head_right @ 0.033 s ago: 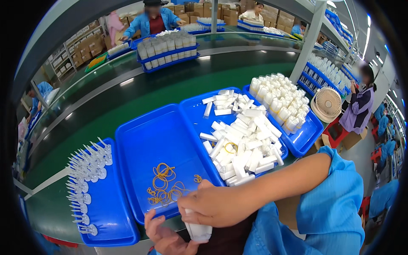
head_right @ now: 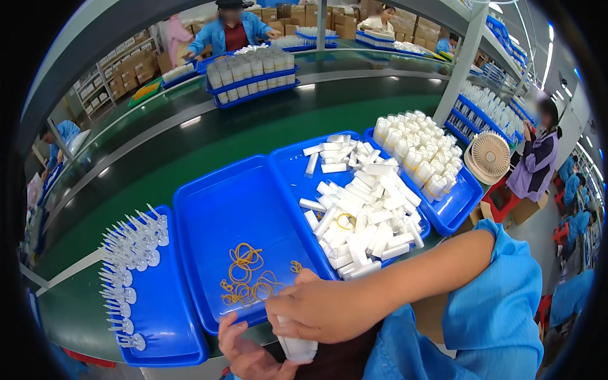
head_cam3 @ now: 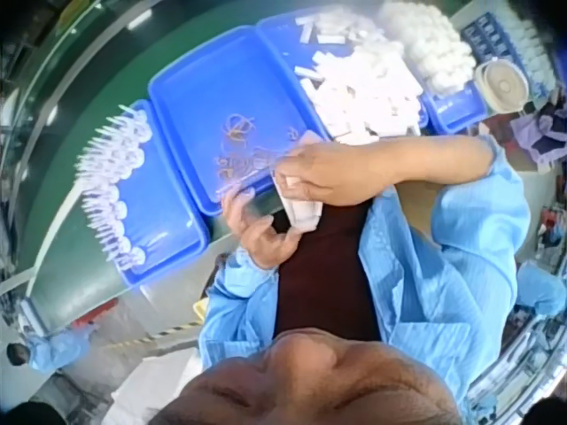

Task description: The recorder is assembling small plastic medical components and securing them with rubber bands on a factory assembly line.

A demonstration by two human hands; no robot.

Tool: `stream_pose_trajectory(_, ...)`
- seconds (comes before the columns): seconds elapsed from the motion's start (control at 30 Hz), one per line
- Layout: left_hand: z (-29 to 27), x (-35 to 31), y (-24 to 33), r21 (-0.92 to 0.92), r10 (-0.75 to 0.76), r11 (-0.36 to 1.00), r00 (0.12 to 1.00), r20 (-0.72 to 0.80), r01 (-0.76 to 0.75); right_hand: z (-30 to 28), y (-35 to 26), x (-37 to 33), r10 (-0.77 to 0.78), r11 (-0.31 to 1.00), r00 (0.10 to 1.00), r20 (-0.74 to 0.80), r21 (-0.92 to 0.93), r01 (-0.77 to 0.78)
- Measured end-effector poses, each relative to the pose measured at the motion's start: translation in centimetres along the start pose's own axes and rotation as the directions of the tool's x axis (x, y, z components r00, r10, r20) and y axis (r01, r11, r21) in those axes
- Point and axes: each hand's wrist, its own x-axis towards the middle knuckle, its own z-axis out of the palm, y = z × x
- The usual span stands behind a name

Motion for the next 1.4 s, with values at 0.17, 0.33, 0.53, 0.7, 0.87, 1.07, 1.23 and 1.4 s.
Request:
stream_pose_trajectory(0.17,-0.4,0.5,2.0,-0.680,-0.481,0.467,0.808,0.341,0.565,0.2,-1.7,0.9,-0.269,0.959,0.961,0.059,-0.078,0.273)
stream_pose_trajectory(0.33,-1.5,-0.4,0.0,-0.685,-0.459,-0.032,0.598,0.656,0.728,1.6,-0.1,3.2,-0.459,0.877,0.888,-0.013,-0.167,0.451)
stream_pose_trajectory(0.53,-1.6,0.2,0.2,-0.770,-0.565,-0.102,0.601,0.566,0.629,-2.2,8.7,7.6,-0.171,0.755,0.950,-0.263,-0.654,-0.045)
stream_pose_trajectory(0.7,-1.7,1.6,0.5,-0.855,-0.584,0.104,0.727,0.360,0.507,-3.0,9.7,9.7,-0.001,0.812,0.986,-0.165,-0.576,-0.095)
stream_pose_trajectory(0.87,-2.3,2.7,-0.7,-0.767,-0.694,0.356,0.700,0.166,0.534,-6.5,5.7,9.3,-0.091,0.827,0.968,-0.233,-0.559,-0.057)
stream_pose_trajectory(1.07,-1.2,4.5,-1.0,-0.715,-0.727,0.487,0.686,-0.013,0.502,-7.3,1.8,7.7,-0.026,0.904,0.979,-0.201,-0.423,-0.063)
stream_pose_trajectory(1.23,-1.6,4.9,-0.5,-0.899,-0.597,-0.054,0.707,0.378,0.434,-5.1,1.0,5.1,0.017,1.000,0.996,-0.093,-0.002,-0.017)
stream_pose_trajectory(1.4,-2.9,2.7,1.5,-0.808,0.089,-0.438,0.913,0.397,0.394,-2.1,0.2,1.2,0.096,0.298,0.994,-0.049,0.955,0.018)
